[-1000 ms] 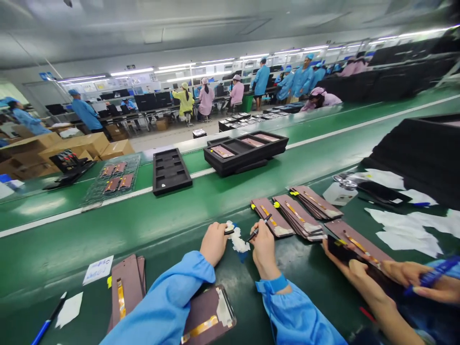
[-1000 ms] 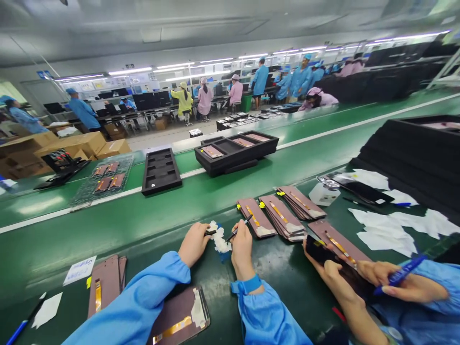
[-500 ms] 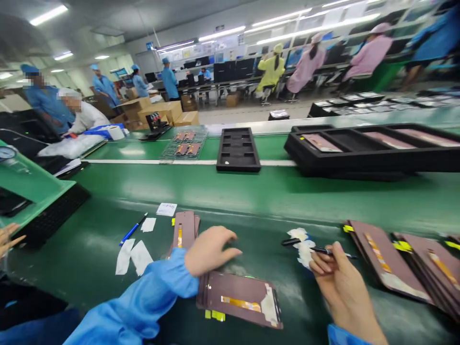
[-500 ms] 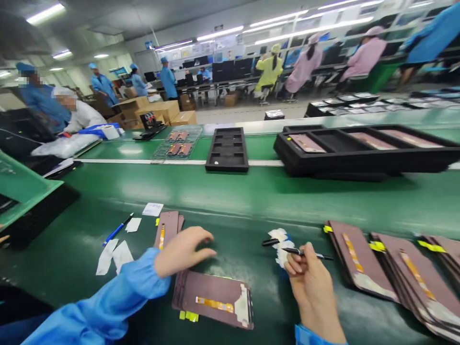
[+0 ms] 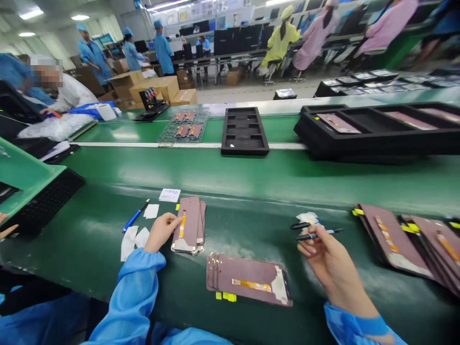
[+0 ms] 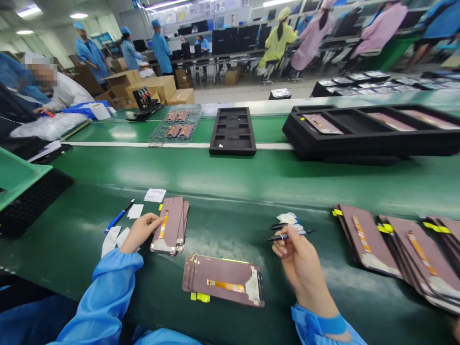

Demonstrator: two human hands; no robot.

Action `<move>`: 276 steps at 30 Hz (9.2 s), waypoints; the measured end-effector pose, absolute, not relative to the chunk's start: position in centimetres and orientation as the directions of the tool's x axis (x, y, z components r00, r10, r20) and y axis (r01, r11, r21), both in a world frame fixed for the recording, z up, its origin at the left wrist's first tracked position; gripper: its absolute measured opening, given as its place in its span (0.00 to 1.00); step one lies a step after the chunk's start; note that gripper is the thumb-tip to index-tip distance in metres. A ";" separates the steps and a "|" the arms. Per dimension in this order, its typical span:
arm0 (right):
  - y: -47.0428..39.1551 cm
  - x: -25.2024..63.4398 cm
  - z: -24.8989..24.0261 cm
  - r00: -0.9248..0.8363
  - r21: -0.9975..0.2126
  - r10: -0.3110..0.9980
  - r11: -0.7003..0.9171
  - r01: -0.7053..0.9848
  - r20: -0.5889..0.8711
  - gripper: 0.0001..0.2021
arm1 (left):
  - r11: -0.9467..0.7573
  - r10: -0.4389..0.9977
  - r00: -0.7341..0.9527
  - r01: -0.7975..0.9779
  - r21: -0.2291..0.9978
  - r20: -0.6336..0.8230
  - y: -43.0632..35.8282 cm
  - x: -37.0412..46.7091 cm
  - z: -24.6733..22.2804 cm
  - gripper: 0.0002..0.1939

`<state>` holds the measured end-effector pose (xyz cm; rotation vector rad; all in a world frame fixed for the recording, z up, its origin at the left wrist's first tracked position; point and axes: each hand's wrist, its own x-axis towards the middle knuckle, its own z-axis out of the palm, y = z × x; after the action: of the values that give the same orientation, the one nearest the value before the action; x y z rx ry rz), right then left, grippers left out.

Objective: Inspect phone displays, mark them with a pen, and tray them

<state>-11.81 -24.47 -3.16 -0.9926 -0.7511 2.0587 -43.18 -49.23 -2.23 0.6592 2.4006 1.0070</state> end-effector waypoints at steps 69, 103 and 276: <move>-25.6 -21.9 -6.3 -0.652 -0.936 0.744 0.316 0.152 0.145 0.09 | 0.226 0.939 -0.304 0.897 0.381 0.160 -36.5 -34.7 -4.6 0.07; -23.2 -20.3 -4.8 -0.401 -0.868 0.898 -0.336 -0.365 -0.179 0.12 | 0.318 0.695 -0.703 0.114 0.941 -0.149 -40.4 -43.0 2.4 0.25; -23.2 -20.3 -6.8 -0.393 -0.956 0.919 -0.142 -0.255 -0.031 0.14 | 0.471 0.675 -0.699 0.160 0.868 -0.237 -43.4 -45.4 4.0 0.27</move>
<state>-20.28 -23.25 -6.84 -0.8428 -1.2206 1.6822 -45.43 -43.39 3.96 0.6896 2.1537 1.1871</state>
